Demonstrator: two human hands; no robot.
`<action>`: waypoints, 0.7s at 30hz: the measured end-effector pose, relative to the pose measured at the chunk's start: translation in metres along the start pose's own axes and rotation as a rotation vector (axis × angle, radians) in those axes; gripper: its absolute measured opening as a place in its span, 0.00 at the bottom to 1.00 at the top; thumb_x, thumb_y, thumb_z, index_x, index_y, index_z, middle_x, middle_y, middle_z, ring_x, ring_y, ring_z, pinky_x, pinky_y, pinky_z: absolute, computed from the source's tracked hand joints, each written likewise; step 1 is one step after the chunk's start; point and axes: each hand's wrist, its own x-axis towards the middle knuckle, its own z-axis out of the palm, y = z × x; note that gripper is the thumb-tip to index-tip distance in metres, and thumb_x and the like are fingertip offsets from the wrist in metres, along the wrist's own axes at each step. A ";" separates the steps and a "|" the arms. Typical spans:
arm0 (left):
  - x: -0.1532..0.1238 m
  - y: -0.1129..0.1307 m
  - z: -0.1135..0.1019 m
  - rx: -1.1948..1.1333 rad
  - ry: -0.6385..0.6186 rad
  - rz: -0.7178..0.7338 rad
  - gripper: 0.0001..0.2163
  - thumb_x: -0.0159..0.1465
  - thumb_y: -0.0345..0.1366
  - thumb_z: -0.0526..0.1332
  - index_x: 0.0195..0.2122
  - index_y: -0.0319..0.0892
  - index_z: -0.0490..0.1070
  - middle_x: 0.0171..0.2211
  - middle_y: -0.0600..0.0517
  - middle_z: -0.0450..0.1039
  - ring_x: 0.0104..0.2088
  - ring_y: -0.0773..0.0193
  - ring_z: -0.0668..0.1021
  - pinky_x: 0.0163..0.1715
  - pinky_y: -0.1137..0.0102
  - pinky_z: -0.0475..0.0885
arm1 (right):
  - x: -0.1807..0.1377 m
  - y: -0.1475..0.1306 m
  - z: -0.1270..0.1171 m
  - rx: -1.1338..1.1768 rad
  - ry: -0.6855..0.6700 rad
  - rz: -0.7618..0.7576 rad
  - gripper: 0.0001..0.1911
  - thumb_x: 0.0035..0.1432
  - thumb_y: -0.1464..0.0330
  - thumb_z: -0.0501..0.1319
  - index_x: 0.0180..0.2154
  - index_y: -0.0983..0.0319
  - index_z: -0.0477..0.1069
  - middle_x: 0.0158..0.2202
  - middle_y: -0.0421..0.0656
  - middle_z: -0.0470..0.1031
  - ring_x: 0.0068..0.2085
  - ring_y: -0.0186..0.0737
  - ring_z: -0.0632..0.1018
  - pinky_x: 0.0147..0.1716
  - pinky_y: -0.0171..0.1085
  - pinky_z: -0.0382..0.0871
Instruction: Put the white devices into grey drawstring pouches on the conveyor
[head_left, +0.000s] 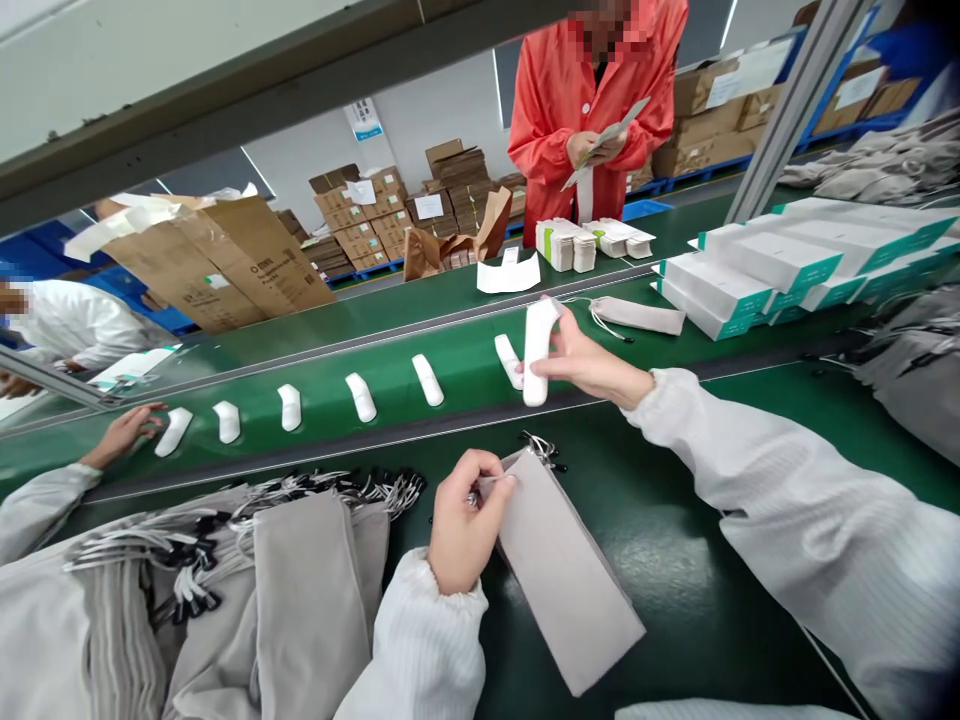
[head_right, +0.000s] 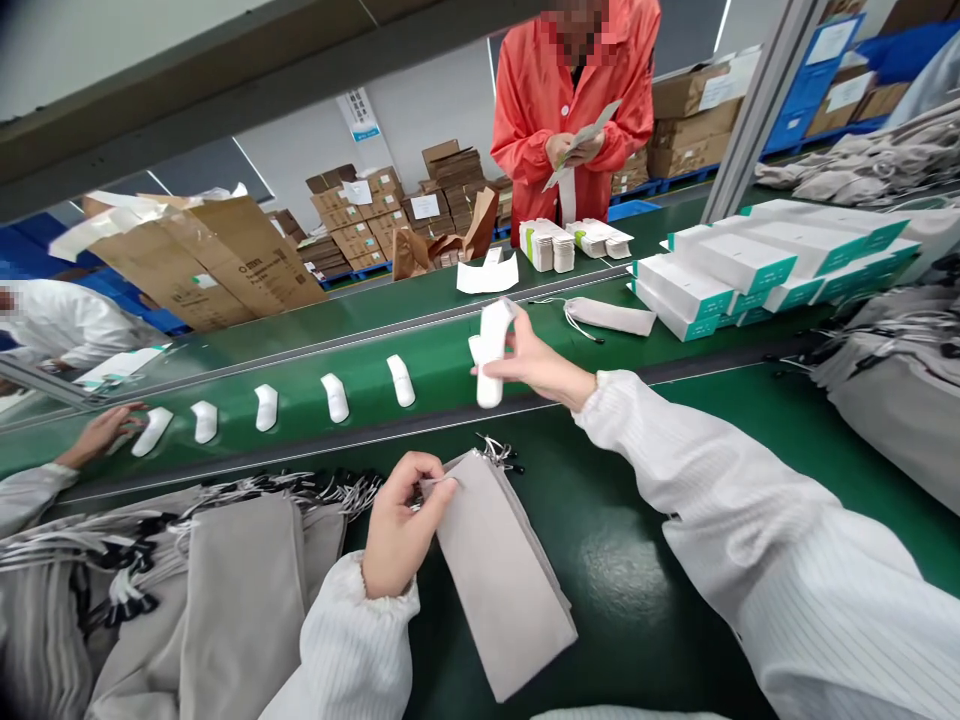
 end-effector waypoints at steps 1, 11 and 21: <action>0.001 0.003 0.000 -0.048 0.019 -0.019 0.06 0.64 0.34 0.61 0.30 0.43 0.66 0.28 0.56 0.66 0.28 0.67 0.67 0.29 0.72 0.62 | -0.008 -0.013 0.008 0.172 -0.039 -0.043 0.57 0.57 0.65 0.66 0.68 0.46 0.22 0.58 0.49 0.65 0.43 0.43 0.79 0.41 0.45 0.78; 0.007 0.029 0.005 -0.222 0.340 -0.008 0.04 0.56 0.33 0.70 0.28 0.44 0.75 0.44 0.50 0.65 0.49 0.60 0.70 0.43 0.70 0.67 | -0.055 -0.052 0.057 0.186 -0.323 -0.079 0.17 0.68 0.56 0.54 0.48 0.60 0.73 0.46 0.45 0.70 0.44 0.39 0.74 0.47 0.41 0.70; 0.009 0.016 -0.013 -0.305 0.373 -0.030 0.05 0.55 0.31 0.71 0.28 0.44 0.76 0.41 0.51 0.68 0.43 0.64 0.72 0.35 0.73 0.64 | -0.049 -0.048 0.034 -0.053 -0.558 -0.023 0.13 0.65 0.69 0.56 0.50 0.63 0.69 0.34 0.41 0.78 0.37 0.36 0.77 0.38 0.35 0.68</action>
